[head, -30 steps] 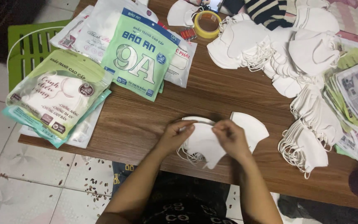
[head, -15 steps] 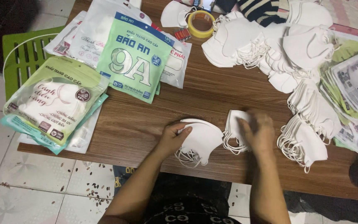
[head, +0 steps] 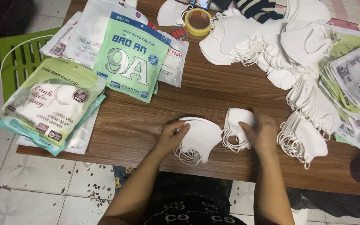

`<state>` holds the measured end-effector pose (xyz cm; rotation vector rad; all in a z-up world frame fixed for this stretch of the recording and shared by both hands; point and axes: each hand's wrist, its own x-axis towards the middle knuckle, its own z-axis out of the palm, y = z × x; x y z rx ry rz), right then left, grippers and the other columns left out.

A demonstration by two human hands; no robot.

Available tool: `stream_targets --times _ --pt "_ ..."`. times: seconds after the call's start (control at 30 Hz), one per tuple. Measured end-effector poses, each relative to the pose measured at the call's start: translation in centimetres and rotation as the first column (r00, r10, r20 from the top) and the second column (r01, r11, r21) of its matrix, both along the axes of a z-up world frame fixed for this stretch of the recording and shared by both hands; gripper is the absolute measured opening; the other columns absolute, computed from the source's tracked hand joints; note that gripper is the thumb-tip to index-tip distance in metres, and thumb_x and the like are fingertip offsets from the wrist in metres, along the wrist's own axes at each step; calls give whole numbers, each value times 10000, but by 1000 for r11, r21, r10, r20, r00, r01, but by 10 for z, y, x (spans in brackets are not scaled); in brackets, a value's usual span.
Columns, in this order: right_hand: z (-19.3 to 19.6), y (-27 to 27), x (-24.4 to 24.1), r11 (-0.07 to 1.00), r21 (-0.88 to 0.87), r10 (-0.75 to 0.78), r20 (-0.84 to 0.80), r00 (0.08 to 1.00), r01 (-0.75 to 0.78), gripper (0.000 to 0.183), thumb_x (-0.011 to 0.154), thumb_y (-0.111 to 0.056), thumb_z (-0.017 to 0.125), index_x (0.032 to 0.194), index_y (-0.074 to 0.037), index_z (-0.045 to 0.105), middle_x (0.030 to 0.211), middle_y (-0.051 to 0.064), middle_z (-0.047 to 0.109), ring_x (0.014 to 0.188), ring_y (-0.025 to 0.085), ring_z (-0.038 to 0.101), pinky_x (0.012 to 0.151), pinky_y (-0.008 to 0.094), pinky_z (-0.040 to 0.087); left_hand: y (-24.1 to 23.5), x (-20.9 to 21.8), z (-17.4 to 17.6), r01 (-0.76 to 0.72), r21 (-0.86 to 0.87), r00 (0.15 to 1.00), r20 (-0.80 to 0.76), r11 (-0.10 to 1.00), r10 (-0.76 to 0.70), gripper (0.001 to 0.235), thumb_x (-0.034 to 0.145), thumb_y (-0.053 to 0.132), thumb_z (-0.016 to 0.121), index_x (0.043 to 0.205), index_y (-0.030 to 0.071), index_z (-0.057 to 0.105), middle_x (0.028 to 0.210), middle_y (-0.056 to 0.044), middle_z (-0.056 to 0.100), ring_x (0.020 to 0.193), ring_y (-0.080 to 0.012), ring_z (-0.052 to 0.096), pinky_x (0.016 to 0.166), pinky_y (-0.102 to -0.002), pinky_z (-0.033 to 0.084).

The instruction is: The person sits at a table and stacks white face masks by hand. They pick up masks from a pile, align them, and place them into a neat stack. The person then picks up a plastic packaging bag and places the stack of masks inside it.

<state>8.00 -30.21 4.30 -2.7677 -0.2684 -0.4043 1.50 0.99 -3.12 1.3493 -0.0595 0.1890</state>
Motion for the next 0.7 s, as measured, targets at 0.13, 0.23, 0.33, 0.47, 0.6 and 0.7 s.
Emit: stream_targets --times 0.13,0.23,0.33,0.47,0.6,0.7 --pt "-11 -8 -2 996 -89 -9 51 999 13 573 796 -363 875 1224 -15 718 914 235 691 930 451 668 850 542 521 0 0 3 10 -1 1000 -14 1000 -10 159 998 124 681 999 32 811 829 -56 754 881 -112 615 825 -338 542" --pt "-31 -24 -1 999 -47 26 206 978 -17 236 934 -291 800 931 -79 696 789 140 632 830 377 667 770 451 537 1 0 8 2 18 1000 -2 1000 -2 157 995 127 685 994 40 815 810 -58 748 896 -99 613 808 -331 544" --pt "-1 -19 -14 989 141 8 201 980 -37 206 994 -234 784 950 -56 691 843 166 649 862 410 673 768 477 523 1 1 4 5 52 1000 -15 999 -5 164 994 126 682 1002 25 811 792 -95 754 863 -115 619 777 -327 542" --pt "-13 -30 -14 804 594 -4 38 999 -20 140 998 -163 778 1071 -66 709 920 128 687 910 292 658 819 396 498 -3 3 -1 8 2 998 -62 1000 -8 161 1002 121 666 992 30 799 763 -58 702 836 -118 578 748 -305 524" --pt "45 38 -41 641 759 128 -249 960 112 242 861 -141 834 1070 -72 734 803 124 690 762 224 642 714 347 527 -11 2 -13 46 -70 989 -138 996 -56 173 1010 132 658 1014 47 809 778 -36 729 810 -99 596 748 -268 528" --pt "6 48 -27 648 761 326 -241 914 -31 188 842 -64 822 1015 -55 749 723 56 688 776 150 615 738 338 520 -17 -1 1 78 -127 985 -145 989 -96 150 1003 120 673 1013 47 804 758 -7 677 785 -87 569 708 -237 502"
